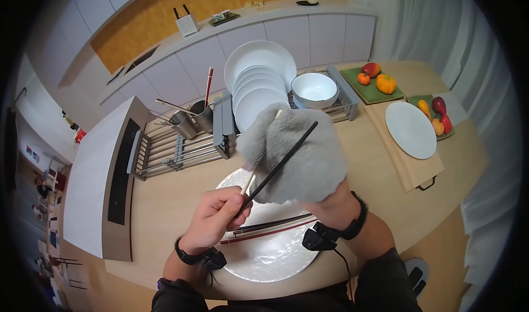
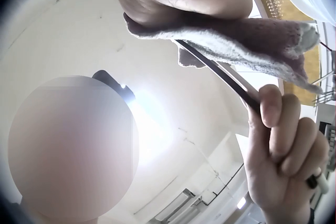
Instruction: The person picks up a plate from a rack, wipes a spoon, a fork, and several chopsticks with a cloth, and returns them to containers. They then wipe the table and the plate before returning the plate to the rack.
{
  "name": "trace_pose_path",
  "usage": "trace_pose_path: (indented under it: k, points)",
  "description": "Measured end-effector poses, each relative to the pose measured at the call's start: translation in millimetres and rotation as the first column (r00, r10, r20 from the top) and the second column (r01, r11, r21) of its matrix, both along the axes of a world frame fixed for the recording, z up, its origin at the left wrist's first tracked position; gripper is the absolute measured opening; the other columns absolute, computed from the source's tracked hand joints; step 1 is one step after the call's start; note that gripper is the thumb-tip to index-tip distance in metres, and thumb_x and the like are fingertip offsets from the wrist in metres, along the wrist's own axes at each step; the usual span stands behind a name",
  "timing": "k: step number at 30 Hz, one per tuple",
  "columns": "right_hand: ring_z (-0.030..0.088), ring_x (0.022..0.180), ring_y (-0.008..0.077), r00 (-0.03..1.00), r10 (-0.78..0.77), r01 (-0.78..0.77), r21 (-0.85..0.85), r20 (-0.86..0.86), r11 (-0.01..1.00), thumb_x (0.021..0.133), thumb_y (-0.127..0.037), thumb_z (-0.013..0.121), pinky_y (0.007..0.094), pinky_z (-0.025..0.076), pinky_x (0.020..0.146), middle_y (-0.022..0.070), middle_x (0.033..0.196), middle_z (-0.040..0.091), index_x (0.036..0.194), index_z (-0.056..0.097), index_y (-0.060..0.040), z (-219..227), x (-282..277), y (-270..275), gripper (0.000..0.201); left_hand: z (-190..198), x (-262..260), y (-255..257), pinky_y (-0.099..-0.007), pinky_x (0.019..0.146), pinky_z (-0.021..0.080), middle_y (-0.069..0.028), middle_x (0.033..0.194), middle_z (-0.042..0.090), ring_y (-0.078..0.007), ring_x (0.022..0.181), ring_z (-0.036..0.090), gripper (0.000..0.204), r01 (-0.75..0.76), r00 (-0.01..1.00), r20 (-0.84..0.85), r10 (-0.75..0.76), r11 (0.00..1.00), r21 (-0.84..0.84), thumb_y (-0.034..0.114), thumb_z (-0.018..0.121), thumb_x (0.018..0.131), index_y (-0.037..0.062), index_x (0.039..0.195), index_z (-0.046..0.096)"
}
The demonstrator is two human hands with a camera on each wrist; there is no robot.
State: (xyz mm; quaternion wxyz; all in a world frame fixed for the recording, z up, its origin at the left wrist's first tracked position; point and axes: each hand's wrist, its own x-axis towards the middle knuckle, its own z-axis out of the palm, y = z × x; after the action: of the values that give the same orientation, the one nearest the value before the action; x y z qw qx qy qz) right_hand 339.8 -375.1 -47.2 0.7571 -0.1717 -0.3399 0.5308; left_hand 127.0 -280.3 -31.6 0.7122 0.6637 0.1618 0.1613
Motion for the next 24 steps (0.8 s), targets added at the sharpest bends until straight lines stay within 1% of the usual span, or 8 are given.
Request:
trace_pose_path:
  k: [2, 7, 10, 13, 15, 17, 20, 24]
  points:
    - [0.060, 0.125, 0.0281, 0.983, -0.079, 0.080, 0.000, 0.165, 0.997, 0.103, -0.043, 0.053, 0.0445, 0.050, 0.107, 0.0150, 0.141, 0.056, 0.151, 0.038, -0.0040, 14, 4, 0, 0.064, 5, -1, 1, -0.0228, 0.050, 0.028, 0.0037, 0.066, 0.049, -0.0038, 0.056, 0.036, 0.038, -0.041, 0.998, -0.052, 0.044, 0.997, 0.058, 0.030, 0.047, 0.111, 0.0023, 0.088, 0.060]
    - [0.062, 0.122, 0.0258, 0.965, -0.223, 0.197, 0.183, 0.134, 0.963, 0.095, -0.026, 0.067, 0.0408, 0.051, 0.105, 0.0160, 0.139, 0.056, 0.148, 0.041, -0.0023, 16, 9, 3, 0.064, 7, -10, 6, -0.0246, 0.052, 0.035, 0.0004, 0.063, 0.052, -0.0065, 0.056, 0.043, 0.030, -0.138, 0.989, -0.002, 0.150, 0.915, 0.379, 0.022, 0.053, 0.108, 0.0010, 0.090, 0.064]
    - [0.061, 0.122, 0.0225, 0.755, -0.490, 0.481, 0.140, 0.436, 0.865, 0.085, -0.006, 0.075, 0.0382, 0.050, 0.106, 0.0141, 0.139, 0.057, 0.147, 0.043, -0.0021, 16, 21, -1, 0.071, -5, -9, 8, -0.0252, 0.053, 0.039, -0.0023, 0.064, 0.055, -0.0089, 0.055, 0.048, 0.024, -0.410, 0.911, 0.240, 0.334, 0.785, 0.465, 0.017, 0.057, 0.106, -0.0002, 0.091, 0.065]
    - [0.060, 0.121, 0.0192, 0.588, -0.551, 0.565, 0.187, 0.592, 0.804, 0.082, 0.004, 0.077, 0.0357, 0.050, 0.104, 0.0111, 0.136, 0.059, 0.146, 0.045, -0.0029, 1, 21, 6, 0.072, -2, -7, 4, -0.0234, 0.053, 0.038, 0.0000, 0.065, 0.057, -0.0064, 0.057, 0.049, 0.021, -0.437, 0.895, 0.299, 0.331, 0.783, 0.442, 0.014, 0.058, 0.105, -0.0013, 0.093, 0.065]
    - [0.061, 0.119, 0.0186, 0.829, -0.313, 0.311, 0.084, 0.463, 0.947, 0.084, 0.002, 0.077, 0.0346, 0.051, 0.102, 0.0108, 0.133, 0.061, 0.143, 0.049, -0.0030, -22, 11, 13, 0.066, -3, -6, 1, -0.0220, 0.055, 0.038, 0.0012, 0.069, 0.058, -0.0049, 0.061, 0.049, 0.017, -0.350, 0.924, 0.258, 0.281, 0.895, 0.278, 0.013, 0.058, 0.106, -0.0010, 0.098, 0.063]
    - [0.062, 0.116, 0.0186, 0.657, -0.190, 0.097, 0.168, 0.730, 0.981, 0.086, -0.003, 0.076, 0.0337, 0.052, 0.100, 0.0102, 0.129, 0.063, 0.138, 0.054, -0.0031, -14, 7, 23, 0.057, -3, -7, 2, -0.0225, 0.054, 0.034, 0.0004, 0.070, 0.054, -0.0057, 0.060, 0.045, 0.020, -0.107, 0.973, 0.203, 0.107, 0.994, -0.011, 0.017, 0.055, 0.108, -0.0006, 0.101, 0.061]
    - [0.064, 0.111, 0.0205, 0.513, 0.154, -0.105, -0.117, 0.845, 0.988, 0.089, -0.014, 0.076, 0.0337, 0.052, 0.099, 0.0083, 0.125, 0.067, 0.128, 0.064, -0.0033, 41, -5, 18, 0.043, -15, -12, 3, -0.0229, 0.051, 0.029, 0.0008, 0.066, 0.048, -0.0059, 0.055, 0.037, 0.031, 0.172, 0.967, 0.230, -0.113, 0.951, -0.256, 0.025, 0.051, 0.110, -0.0020, 0.096, 0.058]
    - [0.064, 0.104, 0.0199, 0.867, 0.402, -0.333, -0.258, 0.294, 0.907, 0.096, -0.017, 0.068, 0.0345, 0.052, 0.091, 0.0094, 0.119, 0.067, 0.128, 0.060, -0.0036, -69, 10, 16, 0.036, -15, -10, 8, -0.0227, 0.047, 0.025, 0.0035, 0.060, 0.040, -0.0052, 0.051, 0.030, 0.045, 0.399, 0.910, 0.289, -0.296, 0.810, -0.429, 0.036, 0.046, 0.112, 0.0001, 0.086, 0.055]
